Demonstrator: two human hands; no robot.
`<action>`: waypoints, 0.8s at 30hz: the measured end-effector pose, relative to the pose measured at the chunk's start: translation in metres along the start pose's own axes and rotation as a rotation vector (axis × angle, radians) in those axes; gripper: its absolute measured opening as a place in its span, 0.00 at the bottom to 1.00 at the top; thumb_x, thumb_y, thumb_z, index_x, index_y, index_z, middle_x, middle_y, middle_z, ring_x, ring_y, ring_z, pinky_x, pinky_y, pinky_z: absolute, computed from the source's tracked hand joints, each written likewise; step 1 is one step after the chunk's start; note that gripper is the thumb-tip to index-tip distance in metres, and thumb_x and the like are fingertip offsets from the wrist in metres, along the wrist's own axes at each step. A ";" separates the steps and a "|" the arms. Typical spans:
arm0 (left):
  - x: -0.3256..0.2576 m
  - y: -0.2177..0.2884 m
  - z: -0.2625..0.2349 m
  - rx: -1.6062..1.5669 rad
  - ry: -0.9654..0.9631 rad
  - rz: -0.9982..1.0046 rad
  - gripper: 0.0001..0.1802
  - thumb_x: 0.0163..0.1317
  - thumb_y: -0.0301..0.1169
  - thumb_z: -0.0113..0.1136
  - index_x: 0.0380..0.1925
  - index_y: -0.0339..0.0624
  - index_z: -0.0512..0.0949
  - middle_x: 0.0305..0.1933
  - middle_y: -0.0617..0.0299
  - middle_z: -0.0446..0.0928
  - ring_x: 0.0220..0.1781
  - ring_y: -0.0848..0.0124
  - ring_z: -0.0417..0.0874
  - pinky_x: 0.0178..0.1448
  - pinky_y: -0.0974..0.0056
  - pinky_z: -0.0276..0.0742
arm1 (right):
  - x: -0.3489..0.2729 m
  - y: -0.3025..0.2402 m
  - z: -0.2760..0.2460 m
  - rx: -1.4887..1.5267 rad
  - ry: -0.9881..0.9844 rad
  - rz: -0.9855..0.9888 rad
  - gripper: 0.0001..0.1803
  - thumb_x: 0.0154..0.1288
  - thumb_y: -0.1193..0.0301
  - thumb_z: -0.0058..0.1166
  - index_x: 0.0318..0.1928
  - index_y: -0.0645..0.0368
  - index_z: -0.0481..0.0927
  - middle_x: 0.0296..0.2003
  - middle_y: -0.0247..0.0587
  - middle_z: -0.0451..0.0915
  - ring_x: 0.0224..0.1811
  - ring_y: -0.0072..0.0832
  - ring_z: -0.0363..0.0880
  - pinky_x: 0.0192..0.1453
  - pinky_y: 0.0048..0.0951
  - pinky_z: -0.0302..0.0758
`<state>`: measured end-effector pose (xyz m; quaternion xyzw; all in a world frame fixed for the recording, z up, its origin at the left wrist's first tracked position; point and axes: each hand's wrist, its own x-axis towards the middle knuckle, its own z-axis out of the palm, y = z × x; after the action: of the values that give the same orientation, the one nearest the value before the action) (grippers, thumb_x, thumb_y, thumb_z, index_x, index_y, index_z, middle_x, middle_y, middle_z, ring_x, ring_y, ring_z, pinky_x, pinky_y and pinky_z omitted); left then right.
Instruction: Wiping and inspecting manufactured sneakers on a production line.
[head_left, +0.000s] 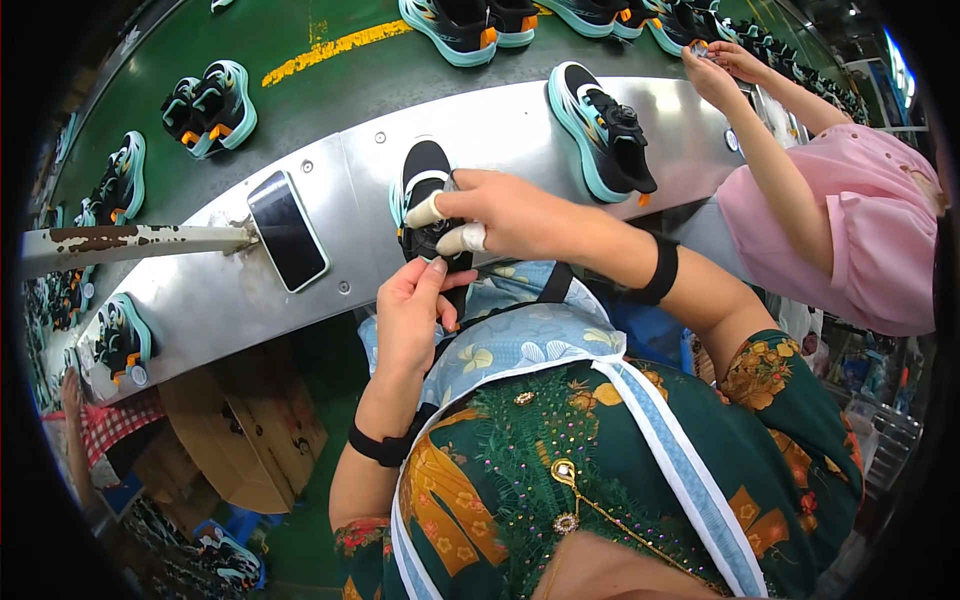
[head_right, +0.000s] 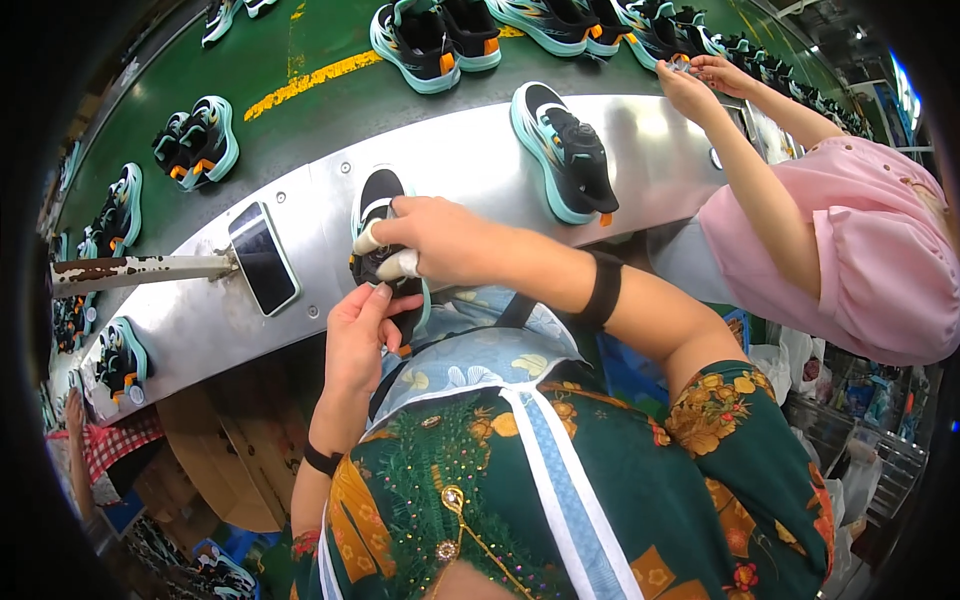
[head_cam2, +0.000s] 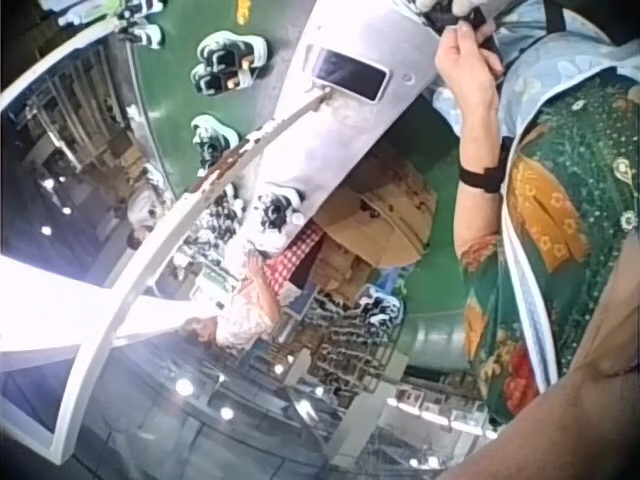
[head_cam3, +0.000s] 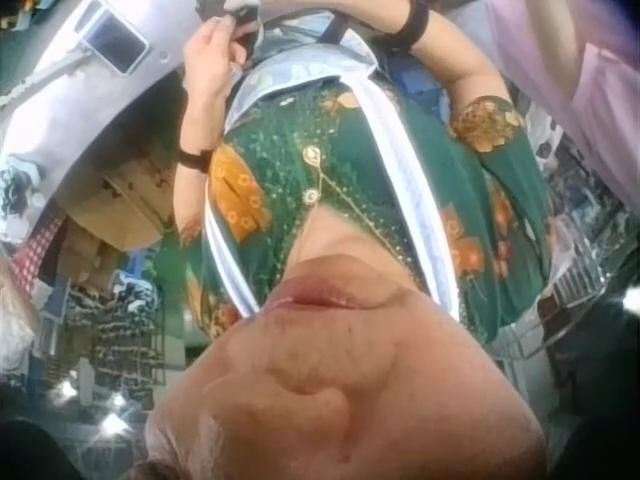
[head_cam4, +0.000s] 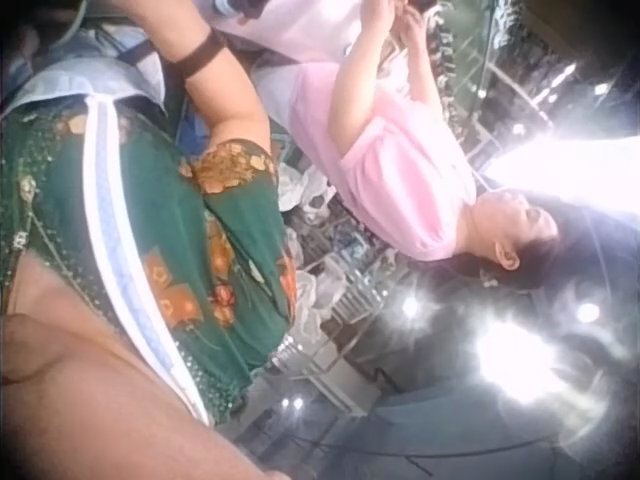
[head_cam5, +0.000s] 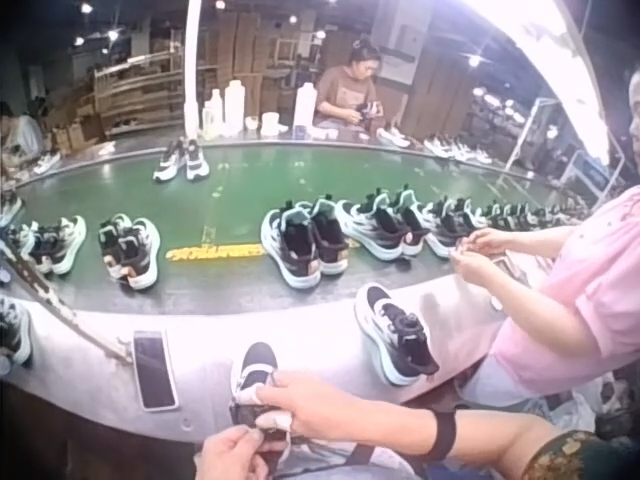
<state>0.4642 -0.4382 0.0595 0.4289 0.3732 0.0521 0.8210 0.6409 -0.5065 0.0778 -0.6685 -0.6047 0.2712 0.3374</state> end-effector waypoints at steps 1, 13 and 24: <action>0.000 -0.001 0.002 0.012 -0.006 -0.001 0.12 0.70 0.31 0.48 0.38 0.31 0.76 0.37 0.44 0.82 0.13 0.79 0.68 0.18 0.74 0.65 | 0.000 0.001 0.003 -0.142 0.070 -0.090 0.14 0.52 0.64 0.64 0.37 0.55 0.79 0.24 0.34 0.75 0.30 0.37 0.75 0.47 0.34 0.66; 0.002 0.007 0.020 -0.014 0.044 -0.046 0.12 0.71 0.31 0.48 0.38 0.32 0.75 0.37 0.45 0.82 0.12 0.79 0.68 0.18 0.75 0.64 | 0.006 0.006 -0.006 -0.317 0.066 -0.032 0.18 0.52 0.61 0.64 0.44 0.51 0.82 0.26 0.44 0.75 0.31 0.43 0.75 0.39 0.37 0.70; 0.012 0.001 0.028 -0.085 0.051 -0.054 0.12 0.70 0.31 0.48 0.38 0.32 0.75 0.36 0.43 0.82 0.13 0.79 0.69 0.19 0.75 0.64 | 0.003 0.019 -0.008 -0.309 0.143 -0.035 0.16 0.51 0.64 0.65 0.40 0.54 0.81 0.25 0.37 0.75 0.34 0.38 0.76 0.43 0.35 0.68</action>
<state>0.4912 -0.4509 0.0636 0.3820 0.4030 0.0567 0.8297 0.6589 -0.5056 0.0683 -0.7193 -0.6253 0.1210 0.2774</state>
